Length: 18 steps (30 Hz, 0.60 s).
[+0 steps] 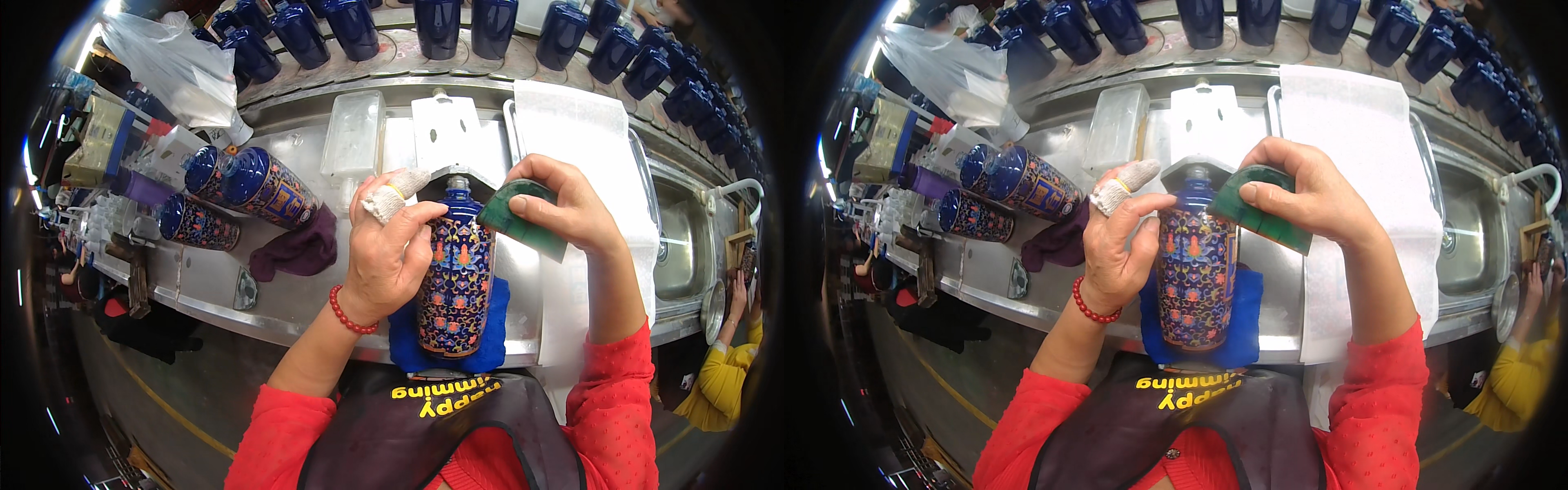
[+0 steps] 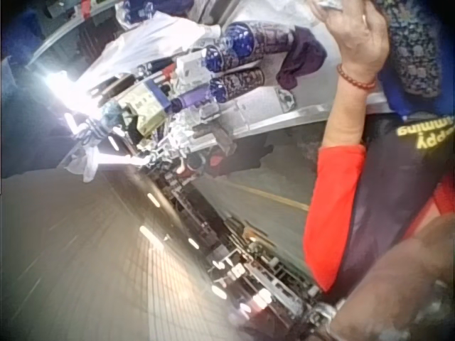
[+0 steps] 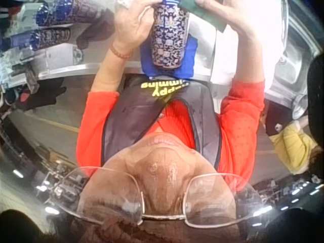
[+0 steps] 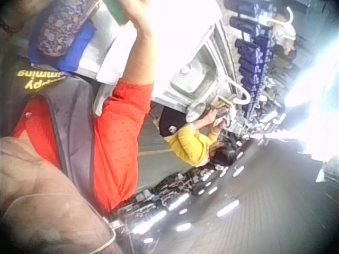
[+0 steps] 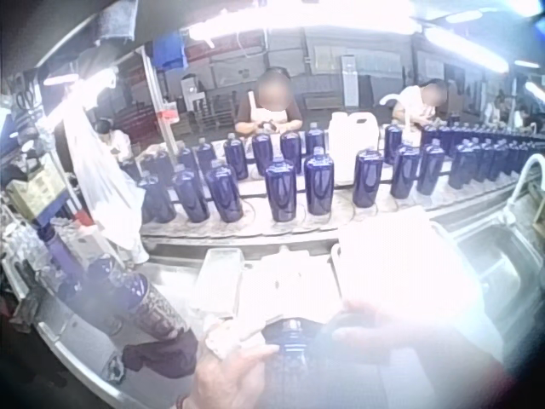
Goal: The person applies a decorative sticker to a blue cylindrical container, smooths it with a green card, and trims excess edges. They rotate the container to align and press the sticker, then place the finished item on the counter.
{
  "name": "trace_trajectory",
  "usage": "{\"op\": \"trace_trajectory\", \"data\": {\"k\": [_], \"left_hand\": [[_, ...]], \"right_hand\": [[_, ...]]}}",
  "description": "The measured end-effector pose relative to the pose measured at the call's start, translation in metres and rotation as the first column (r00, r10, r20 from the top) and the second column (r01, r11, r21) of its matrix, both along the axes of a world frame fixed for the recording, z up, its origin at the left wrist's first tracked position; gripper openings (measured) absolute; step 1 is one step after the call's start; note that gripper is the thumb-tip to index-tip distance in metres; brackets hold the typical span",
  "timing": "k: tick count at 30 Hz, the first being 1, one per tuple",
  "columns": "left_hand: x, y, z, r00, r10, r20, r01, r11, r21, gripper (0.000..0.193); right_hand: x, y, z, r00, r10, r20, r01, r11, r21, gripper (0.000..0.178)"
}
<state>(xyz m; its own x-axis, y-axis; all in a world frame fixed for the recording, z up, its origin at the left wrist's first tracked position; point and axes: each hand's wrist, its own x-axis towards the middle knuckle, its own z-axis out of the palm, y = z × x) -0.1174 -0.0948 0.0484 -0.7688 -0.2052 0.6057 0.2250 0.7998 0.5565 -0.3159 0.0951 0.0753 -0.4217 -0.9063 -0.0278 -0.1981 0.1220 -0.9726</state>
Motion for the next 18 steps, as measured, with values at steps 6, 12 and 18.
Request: {"op": "trace_trajectory", "data": {"k": [6,12,18], "left_hand": [[-0.0003,-0.001,-0.0016,1.0,-0.005,0.011,0.005,1.0,0.012,0.03],[-0.0007,-0.001,-0.0061,1.0,-0.003,-0.004,0.003,1.0,0.026,0.03],[0.003,0.0041,-0.0044,1.0,0.015,-0.005,-0.015,0.998,0.058,0.03]], "right_hand": [[0.0016,-0.0022,-0.0014,0.999,0.005,0.039,-0.005,1.0,-0.01,0.033],[0.0021,-0.0042,-0.0011,0.999,-0.008,0.04,0.007,1.0,0.024,0.033],[0.0034,-0.007,-0.0021,0.999,-0.038,0.018,0.038,0.999,-0.012,0.032]]}}
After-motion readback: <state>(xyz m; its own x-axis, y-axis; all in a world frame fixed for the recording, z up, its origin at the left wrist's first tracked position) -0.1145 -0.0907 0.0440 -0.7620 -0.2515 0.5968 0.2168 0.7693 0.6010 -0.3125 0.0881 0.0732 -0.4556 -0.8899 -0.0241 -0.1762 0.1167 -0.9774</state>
